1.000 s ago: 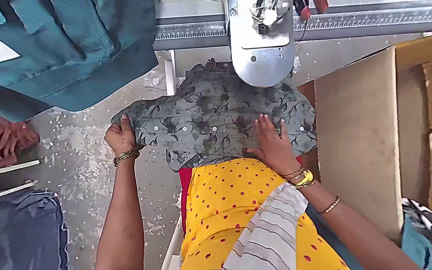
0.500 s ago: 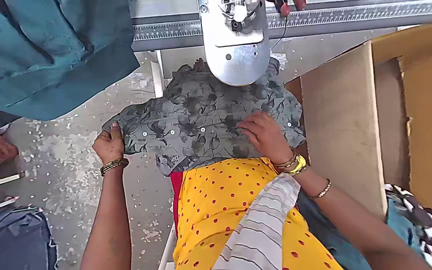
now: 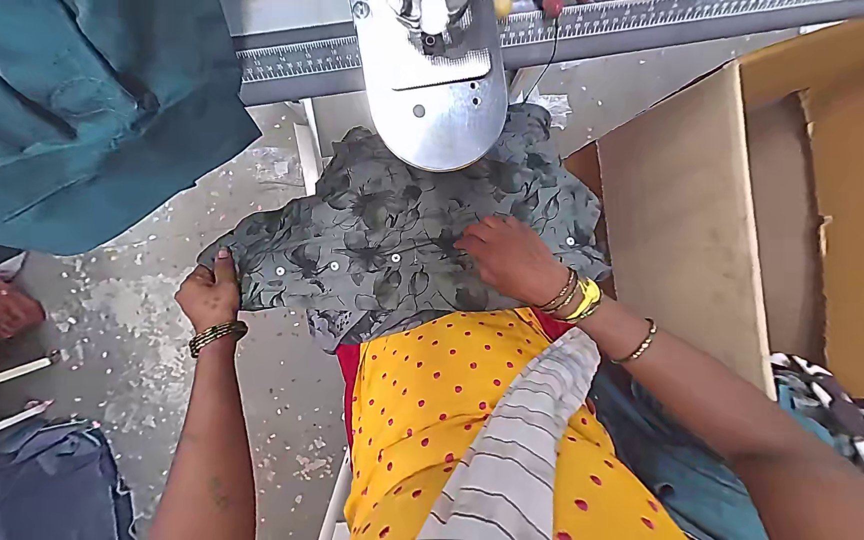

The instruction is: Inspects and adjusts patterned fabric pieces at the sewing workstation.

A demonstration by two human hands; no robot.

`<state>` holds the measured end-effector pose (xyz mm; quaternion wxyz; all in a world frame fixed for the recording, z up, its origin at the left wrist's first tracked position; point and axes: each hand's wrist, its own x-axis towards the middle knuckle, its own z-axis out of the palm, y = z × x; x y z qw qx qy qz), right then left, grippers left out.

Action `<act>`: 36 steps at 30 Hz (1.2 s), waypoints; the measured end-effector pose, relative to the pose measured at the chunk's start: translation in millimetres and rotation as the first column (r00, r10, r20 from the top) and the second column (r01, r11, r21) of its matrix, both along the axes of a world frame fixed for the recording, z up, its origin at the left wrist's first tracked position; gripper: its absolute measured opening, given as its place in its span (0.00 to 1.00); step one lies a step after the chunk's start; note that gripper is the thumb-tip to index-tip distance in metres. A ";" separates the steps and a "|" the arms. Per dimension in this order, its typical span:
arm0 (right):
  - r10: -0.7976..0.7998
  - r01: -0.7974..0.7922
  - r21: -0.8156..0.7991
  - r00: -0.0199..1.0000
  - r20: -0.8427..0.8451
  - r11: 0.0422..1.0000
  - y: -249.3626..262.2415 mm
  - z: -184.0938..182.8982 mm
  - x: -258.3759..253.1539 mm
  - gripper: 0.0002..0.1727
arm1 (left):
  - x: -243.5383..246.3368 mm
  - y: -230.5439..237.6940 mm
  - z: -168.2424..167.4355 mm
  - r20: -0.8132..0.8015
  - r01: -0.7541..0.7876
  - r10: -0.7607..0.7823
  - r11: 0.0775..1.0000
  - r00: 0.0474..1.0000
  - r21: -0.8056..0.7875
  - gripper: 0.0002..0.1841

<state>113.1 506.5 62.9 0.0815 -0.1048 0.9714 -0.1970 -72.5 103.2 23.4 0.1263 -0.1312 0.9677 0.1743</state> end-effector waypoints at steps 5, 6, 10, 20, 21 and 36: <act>-0.159 0.165 -0.271 0.986 0.045 0.948 9.5 -6.8 -6.4 0.09 | 0.8 -1.5 -2.4 0.006 0.013 -0.014 1.000 1.000 0.019 0.34; -0.177 0.198 -0.309 0.980 0.096 0.930 10.3 -2.3 -8.1 0.09 | 1.7 -1.1 -2.0 0.009 0.010 -0.010 1.000 1.000 0.021 0.34; -0.203 0.282 -0.359 0.949 0.243 0.890 10.8 12.0 -12.7 0.10 | 2.7 1.0 -1.6 0.021 0.001 -0.002 1.000 1.000 0.024 0.33; -0.215 0.324 -0.321 0.919 0.331 0.890 9.5 16.7 -16.5 0.11 | 10.9 23.9 -4.9 0.120 0.074 -0.057 0.987 0.991 -0.139 0.34; -0.217 0.326 -0.318 0.918 0.332 0.890 9.9 15.4 -16.6 0.11 | 19.8 40.4 3.0 0.014 0.131 -0.130 0.986 0.991 -0.108 0.32; -0.320 0.477 -0.307 0.837 0.443 0.824 9.9 21.2 -16.6 0.11 | 106.2 218.5 36.1 -0.273 0.857 -0.813 0.498 0.515 0.134 0.05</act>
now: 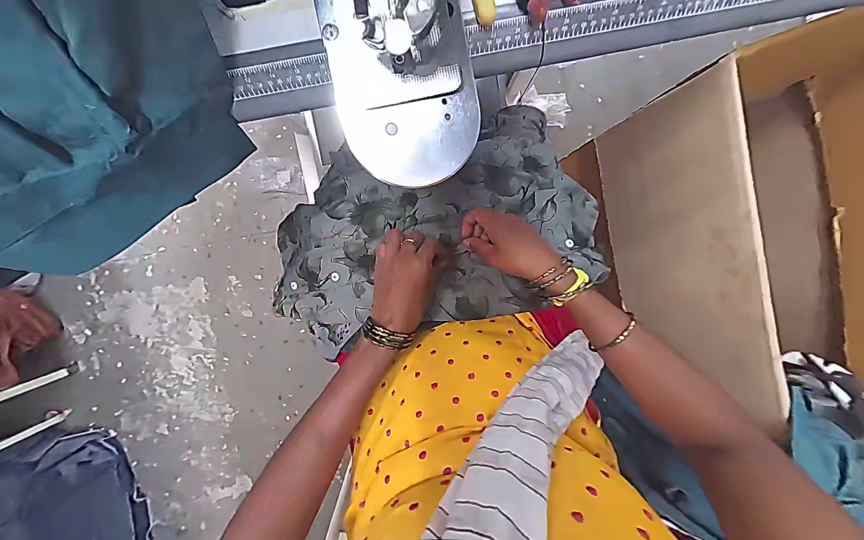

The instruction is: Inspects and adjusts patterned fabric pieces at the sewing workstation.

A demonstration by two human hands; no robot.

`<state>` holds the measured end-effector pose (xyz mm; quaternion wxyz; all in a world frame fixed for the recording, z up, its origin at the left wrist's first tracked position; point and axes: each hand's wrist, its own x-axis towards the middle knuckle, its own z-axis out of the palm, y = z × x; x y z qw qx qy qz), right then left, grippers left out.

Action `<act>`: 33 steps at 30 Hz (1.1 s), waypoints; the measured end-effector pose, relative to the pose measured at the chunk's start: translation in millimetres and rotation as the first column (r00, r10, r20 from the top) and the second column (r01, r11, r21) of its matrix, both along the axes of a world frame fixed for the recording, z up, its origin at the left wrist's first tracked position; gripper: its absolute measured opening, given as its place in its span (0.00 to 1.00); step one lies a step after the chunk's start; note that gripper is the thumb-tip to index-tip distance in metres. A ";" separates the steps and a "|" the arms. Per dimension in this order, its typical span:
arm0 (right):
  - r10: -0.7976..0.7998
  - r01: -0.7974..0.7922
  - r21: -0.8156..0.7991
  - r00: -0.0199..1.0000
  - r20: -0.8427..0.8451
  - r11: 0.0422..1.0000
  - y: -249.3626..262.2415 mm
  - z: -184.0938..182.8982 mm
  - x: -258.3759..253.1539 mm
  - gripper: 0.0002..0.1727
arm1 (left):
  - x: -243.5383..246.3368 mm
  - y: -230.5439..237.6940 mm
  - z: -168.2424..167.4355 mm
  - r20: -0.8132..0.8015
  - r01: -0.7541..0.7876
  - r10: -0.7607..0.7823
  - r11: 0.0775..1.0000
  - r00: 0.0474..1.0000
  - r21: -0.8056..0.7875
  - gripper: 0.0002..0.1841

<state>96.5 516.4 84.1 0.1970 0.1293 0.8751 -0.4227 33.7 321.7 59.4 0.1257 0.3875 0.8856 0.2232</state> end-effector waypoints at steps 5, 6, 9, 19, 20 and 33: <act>-0.014 0.015 0.026 0.999 -0.031 1.000 -1.1 -8.5 -1.3 0.09 | 4.8 4.4 -3.1 -0.060 0.001 -0.004 0.998 0.998 -0.059 0.06; -0.013 0.014 0.031 0.999 -0.032 0.999 -1.1 -9.2 -1.8 0.09 | 4.9 5.8 -3.6 -0.069 0.003 -0.009 0.997 0.998 -0.079 0.06; -0.010 0.009 0.037 1.000 0.021 0.999 -0.4 -6.5 -7.0 0.10 | 0.5 10.7 -1.4 -0.011 0.022 -0.024 0.989 1.000 -0.143 0.07; 0.041 -0.038 0.024 0.983 -0.179 0.999 2.6 -11.3 -7.6 0.08 | -20.4 10.9 25.9 0.272 0.184 -0.148 0.977 0.951 -0.110 0.09; 0.045 -0.043 0.013 0.966 -0.255 0.999 1.8 -10.9 -4.8 0.07 | -21.6 10.9 32.0 0.313 0.195 -0.151 0.974 0.938 -0.115 0.10; 0.176 -0.193 -0.036 0.945 -0.275 0.981 1.4 17.2 7.5 0.23 | -16.0 12.2 65.1 0.284 0.205 -0.152 0.964 0.947 -0.167 0.15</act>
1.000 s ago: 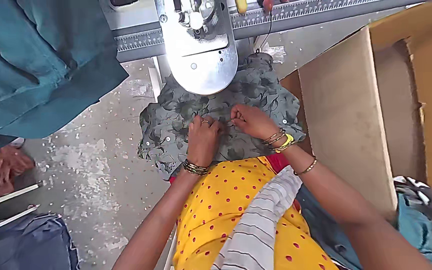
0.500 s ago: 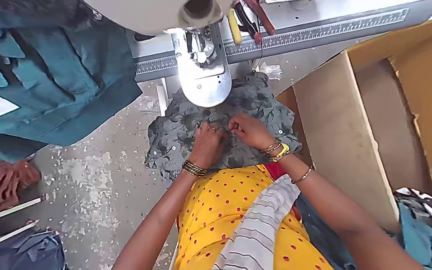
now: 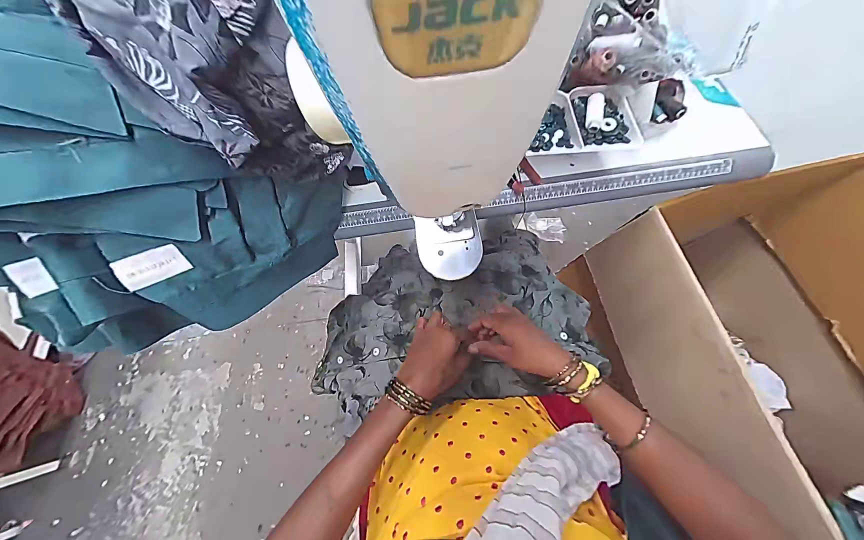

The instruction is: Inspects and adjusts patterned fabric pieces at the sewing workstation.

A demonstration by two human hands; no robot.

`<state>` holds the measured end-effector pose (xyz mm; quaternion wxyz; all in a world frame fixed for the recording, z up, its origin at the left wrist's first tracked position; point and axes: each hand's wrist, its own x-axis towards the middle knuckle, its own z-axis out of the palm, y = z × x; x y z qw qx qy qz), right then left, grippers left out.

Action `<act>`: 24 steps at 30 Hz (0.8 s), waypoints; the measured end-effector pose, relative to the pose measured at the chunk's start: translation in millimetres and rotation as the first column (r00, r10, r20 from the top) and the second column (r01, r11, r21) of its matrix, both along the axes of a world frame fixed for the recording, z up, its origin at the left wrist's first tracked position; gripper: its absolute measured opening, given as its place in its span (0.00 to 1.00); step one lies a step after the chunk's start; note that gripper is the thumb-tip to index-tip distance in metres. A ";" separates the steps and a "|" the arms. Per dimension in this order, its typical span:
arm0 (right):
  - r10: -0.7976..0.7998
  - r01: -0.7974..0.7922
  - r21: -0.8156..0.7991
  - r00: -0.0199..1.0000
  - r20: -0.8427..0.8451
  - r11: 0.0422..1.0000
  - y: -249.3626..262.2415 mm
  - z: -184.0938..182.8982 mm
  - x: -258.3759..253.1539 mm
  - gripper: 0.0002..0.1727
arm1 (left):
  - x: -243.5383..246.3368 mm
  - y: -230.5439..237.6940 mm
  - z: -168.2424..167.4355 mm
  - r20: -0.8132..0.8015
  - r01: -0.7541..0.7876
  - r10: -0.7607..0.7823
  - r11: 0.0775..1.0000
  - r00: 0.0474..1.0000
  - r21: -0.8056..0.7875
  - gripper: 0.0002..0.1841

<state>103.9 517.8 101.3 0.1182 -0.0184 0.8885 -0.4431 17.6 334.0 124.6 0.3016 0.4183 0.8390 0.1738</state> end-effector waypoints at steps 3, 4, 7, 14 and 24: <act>-0.023 0.020 -0.022 0.988 -0.154 1.000 -7.3 19.3 1.8 0.24 | 5.2 -8.9 10.0 -0.046 0.016 -0.011 0.993 0.999 0.115 0.12; -0.037 0.030 -0.049 0.987 -0.158 0.998 -9.6 27.4 2.7 0.26 | 7.6 -13.1 13.8 -0.061 0.022 -0.012 0.986 0.998 0.163 0.12; -0.057 0.046 -0.167 0.997 -0.061 0.985 -10.3 51.1 2.3 0.26 | 10.0 -23.3 41.8 -0.052 0.031 -0.017 0.962 0.998 0.271 0.11; -0.069 0.006 -0.359 0.984 -0.164 0.933 2.4 117.8 -24.4 0.20 | -41.3 -29.3 126.9 -0.080 -0.002 0.048 0.869 0.996 0.496 0.10; -0.123 0.054 -0.332 0.974 -0.192 0.942 21.7 146.9 -63.4 0.10 | -75.4 -12.4 139.5 -0.120 -0.045 0.123 0.859 0.985 0.510 0.13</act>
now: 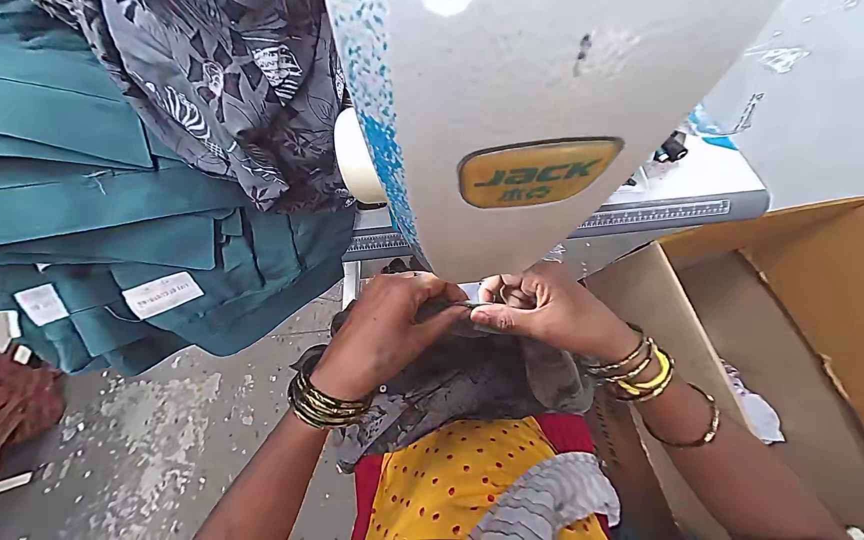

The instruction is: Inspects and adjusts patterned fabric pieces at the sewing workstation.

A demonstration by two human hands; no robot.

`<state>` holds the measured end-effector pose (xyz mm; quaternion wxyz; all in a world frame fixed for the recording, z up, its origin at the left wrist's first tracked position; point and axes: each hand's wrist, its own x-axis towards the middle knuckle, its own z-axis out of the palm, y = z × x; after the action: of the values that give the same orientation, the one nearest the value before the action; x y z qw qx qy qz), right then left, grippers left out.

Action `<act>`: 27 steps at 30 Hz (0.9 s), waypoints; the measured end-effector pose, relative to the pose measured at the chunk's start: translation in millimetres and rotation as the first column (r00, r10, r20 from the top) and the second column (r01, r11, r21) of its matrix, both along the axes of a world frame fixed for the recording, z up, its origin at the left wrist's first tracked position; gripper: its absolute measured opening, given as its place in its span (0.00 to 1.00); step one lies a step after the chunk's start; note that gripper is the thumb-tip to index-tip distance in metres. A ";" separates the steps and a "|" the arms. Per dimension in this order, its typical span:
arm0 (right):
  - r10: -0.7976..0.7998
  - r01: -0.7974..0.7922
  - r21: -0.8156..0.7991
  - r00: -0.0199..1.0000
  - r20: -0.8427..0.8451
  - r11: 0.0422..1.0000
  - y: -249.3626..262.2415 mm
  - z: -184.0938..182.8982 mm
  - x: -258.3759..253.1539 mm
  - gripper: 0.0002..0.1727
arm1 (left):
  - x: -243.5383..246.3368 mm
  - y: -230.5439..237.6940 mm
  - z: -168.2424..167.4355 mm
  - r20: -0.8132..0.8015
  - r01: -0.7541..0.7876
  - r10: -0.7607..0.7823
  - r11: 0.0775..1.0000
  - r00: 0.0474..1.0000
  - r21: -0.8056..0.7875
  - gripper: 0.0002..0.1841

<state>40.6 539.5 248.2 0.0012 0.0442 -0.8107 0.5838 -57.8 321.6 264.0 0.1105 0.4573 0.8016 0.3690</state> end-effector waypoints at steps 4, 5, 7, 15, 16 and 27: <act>0.050 -0.050 -0.019 0.999 -0.003 0.999 4.4 -0.5 -3.9 0.10 | 0.0 -1.1 -2.2 -0.039 -0.002 0.002 1.000 0.999 0.008 0.13; 0.030 -0.031 -0.007 0.999 -0.027 1.000 4.0 -0.7 -4.0 0.10 | -0.3 -1.7 -3.3 -0.040 -0.017 0.017 1.000 0.999 0.009 0.13; -0.038 0.041 0.043 0.996 -0.076 0.998 2.2 -3.0 -4.4 0.11 | -0.9 -2.9 -7.0 -0.030 -0.075 0.076 0.997 0.997 0.013 0.13; -0.300 0.299 -0.035 0.951 -0.068 0.954 -6.8 -11.8 -12.8 0.09 | -9.8 7.4 -18.8 0.472 -0.309 0.231 0.946 0.851 0.095 0.13; -0.321 0.317 -0.074 0.946 -0.046 0.946 -7.5 -10.9 -12.4 0.10 | -8.9 8.6 -19.1 0.559 -0.329 0.200 0.934 0.804 0.140 0.16; -0.393 0.388 -0.271 0.919 0.037 0.881 -10.1 -10.4 -18.7 0.16 | -5.1 14.1 -16.0 0.580 -0.387 0.198 0.895 0.790 0.221 0.23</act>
<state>21.9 529.4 237.9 0.1325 -0.1150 -0.7146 0.6772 -62.9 335.6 248.1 0.1960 0.2140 0.7255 0.6241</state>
